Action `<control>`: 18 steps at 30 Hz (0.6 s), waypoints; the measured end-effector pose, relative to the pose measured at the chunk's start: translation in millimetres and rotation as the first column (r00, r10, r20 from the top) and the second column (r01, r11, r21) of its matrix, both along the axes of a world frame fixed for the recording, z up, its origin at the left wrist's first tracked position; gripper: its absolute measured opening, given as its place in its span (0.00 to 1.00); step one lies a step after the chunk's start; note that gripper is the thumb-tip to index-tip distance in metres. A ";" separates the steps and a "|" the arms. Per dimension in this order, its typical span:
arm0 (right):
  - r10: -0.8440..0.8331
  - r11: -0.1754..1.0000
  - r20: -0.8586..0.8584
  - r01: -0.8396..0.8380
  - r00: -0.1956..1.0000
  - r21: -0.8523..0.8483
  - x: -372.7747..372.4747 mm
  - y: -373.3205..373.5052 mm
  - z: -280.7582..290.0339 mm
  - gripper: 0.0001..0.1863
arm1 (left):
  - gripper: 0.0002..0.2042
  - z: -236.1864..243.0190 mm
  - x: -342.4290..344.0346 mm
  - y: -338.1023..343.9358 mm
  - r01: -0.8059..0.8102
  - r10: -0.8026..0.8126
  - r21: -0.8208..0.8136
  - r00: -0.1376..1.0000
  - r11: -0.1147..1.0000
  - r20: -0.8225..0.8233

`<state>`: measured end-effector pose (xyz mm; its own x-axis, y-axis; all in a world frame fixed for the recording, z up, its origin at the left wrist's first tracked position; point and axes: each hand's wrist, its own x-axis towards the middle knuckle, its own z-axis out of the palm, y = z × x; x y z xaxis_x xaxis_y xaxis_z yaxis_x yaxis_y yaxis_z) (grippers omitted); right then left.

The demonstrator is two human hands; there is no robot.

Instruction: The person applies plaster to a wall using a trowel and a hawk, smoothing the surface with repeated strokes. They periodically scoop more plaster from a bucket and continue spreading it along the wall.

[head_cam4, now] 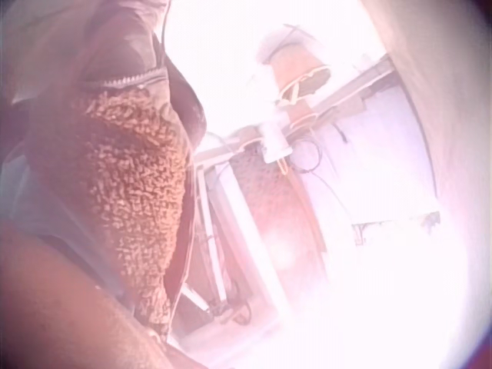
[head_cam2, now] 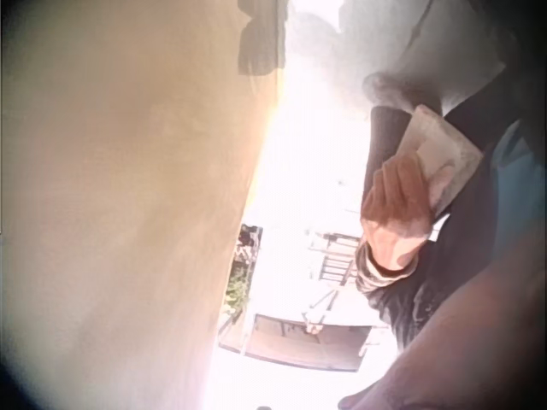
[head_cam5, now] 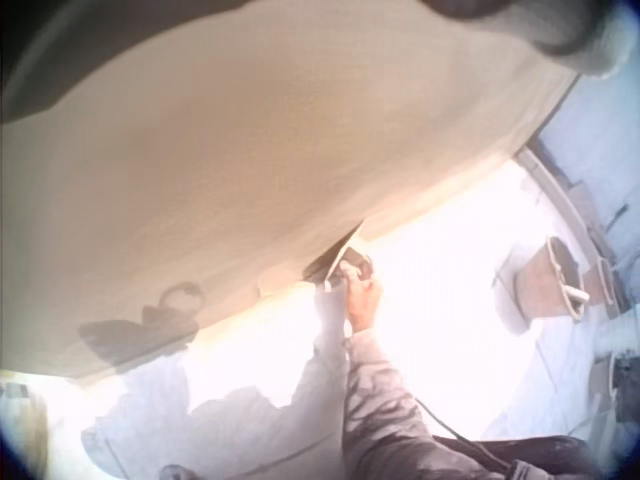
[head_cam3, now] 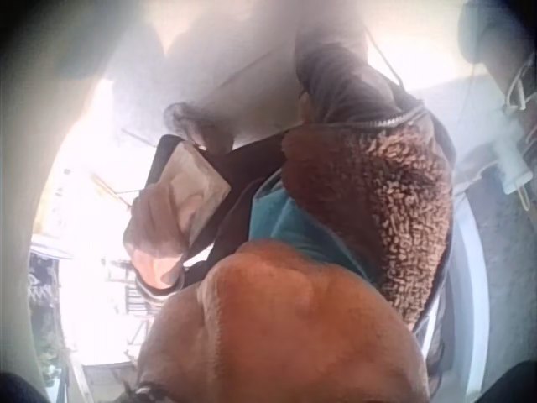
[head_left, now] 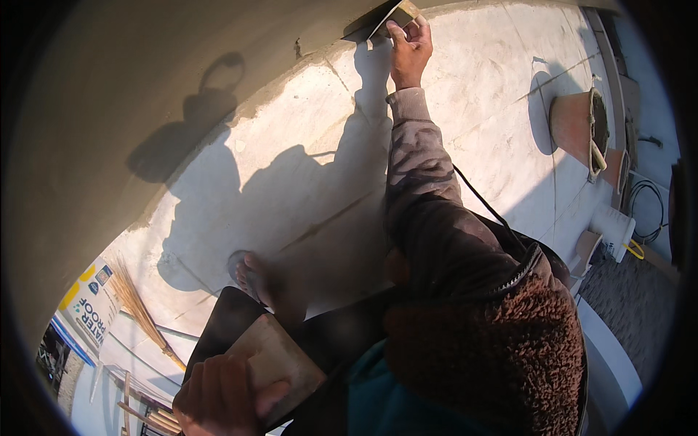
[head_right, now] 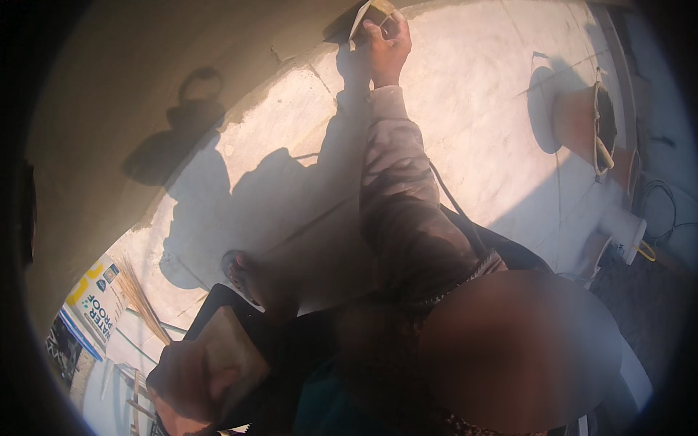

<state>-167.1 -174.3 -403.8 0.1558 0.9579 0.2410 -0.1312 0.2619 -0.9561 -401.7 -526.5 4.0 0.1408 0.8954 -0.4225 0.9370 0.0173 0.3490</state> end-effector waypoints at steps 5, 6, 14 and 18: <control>0.046 0.999 -0.037 -0.046 0.998 -0.009 -45.2 -43.3 0.6 0.23 | 0.17 1.8 -27.0 -21.1 0.008 -0.008 0.019 1.000 1.000 0.015; 0.050 0.999 -0.022 -0.050 0.999 -0.011 -52.7 -52.3 1.6 0.23 | 0.17 0.7 -32.8 -25.4 0.009 -0.009 0.023 1.000 1.000 0.028; 0.064 0.997 -0.006 -0.064 0.998 -0.038 -117.4 -116.1 11.3 0.23 | 0.20 -7.5 -70.0 -54.2 0.033 -0.039 0.093 0.997 0.995 0.062; 0.034 0.998 -0.007 -0.035 0.999 -0.058 -151.1 -149.0 10.3 0.22 | 0.21 -13.3 -85.2 -66.9 0.064 -0.071 0.112 0.996 0.992 0.056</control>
